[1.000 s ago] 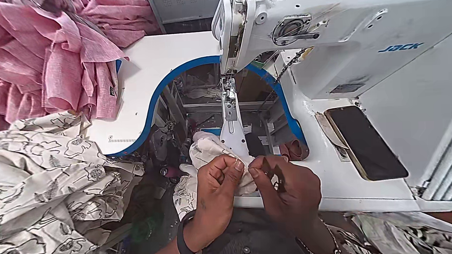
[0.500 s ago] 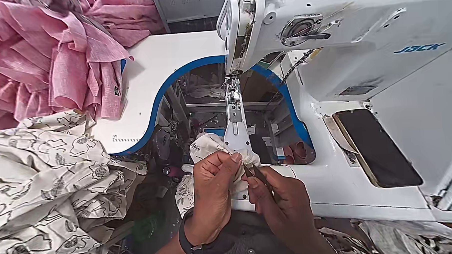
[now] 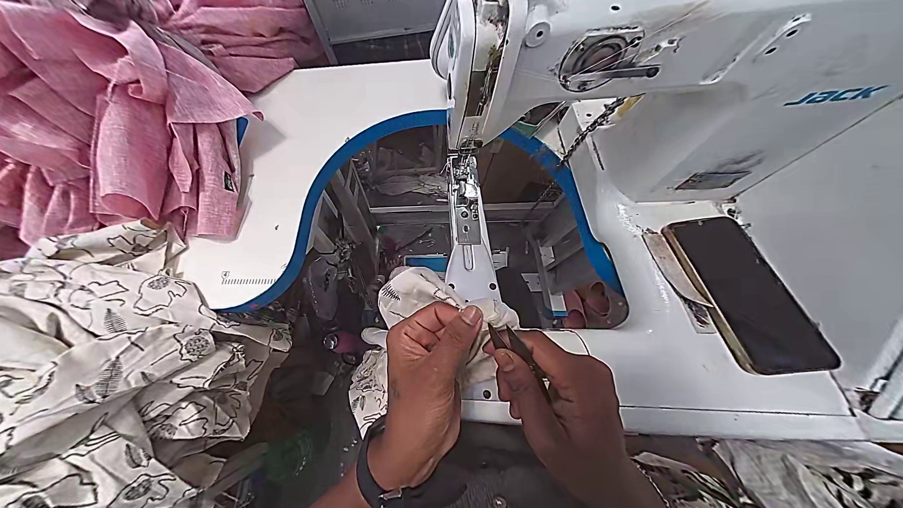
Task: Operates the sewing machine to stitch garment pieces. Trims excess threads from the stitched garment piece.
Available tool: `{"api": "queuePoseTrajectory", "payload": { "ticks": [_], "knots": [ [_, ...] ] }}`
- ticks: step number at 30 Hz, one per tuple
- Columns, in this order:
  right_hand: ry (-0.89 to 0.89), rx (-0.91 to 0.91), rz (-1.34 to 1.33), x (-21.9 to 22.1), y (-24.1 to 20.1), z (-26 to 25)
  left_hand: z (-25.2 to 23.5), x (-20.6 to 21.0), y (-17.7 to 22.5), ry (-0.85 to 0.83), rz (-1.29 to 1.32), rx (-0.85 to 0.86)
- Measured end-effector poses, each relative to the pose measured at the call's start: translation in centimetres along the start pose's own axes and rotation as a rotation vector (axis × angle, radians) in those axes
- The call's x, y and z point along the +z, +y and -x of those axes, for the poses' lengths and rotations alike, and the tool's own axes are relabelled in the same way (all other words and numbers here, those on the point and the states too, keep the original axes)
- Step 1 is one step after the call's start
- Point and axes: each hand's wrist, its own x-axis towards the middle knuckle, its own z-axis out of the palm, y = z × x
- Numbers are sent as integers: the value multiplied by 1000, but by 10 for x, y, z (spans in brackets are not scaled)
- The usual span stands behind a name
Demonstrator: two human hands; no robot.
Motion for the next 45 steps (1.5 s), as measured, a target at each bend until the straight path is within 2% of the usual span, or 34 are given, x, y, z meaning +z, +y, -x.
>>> {"api": "queuePoseTrajectory", "payload": {
  "ticks": [13, 27, 29, 31, 33, 34, 35, 37, 38, 42, 45],
  "knots": [
    [70, -107, 114, 3, 3, 0, 0, 2, 0, 24, -60, 12],
    [104, -18, 12, 15, -4, 3, 5, -4, -12, -19, -57, 111],
    [178, 25, -89, 10, -7, -1, 10, -6, -17, -55, -100, 97],
    [350, 75, -171, -18, -15, -18, 20, -8, -27, -110, -129, 1],
    [476, 63, -236, -50, -22, -33, 23, -10, -27, -89, -75, -59],
    [403, 70, -245, -56, -26, -31, 19, -10, -20, -58, -54, -32],
    [244, 94, -249, -54, -31, -25, 14, -10, -12, -34, -37, 15],
    [-56, 94, -256, -31, -28, -11, 7, -7, -1, -11, -2, 74],
    [-111, 72, -223, -17, -22, -6, 6, -5, 1, -13, 14, 86],
    [-94, 50, -76, -3, -14, 0, 7, -1, 1, -2, 47, 70],
    [-62, 33, -85, -3, -13, 1, 6, -1, 2, 1, 34, 60]
  ]
}}
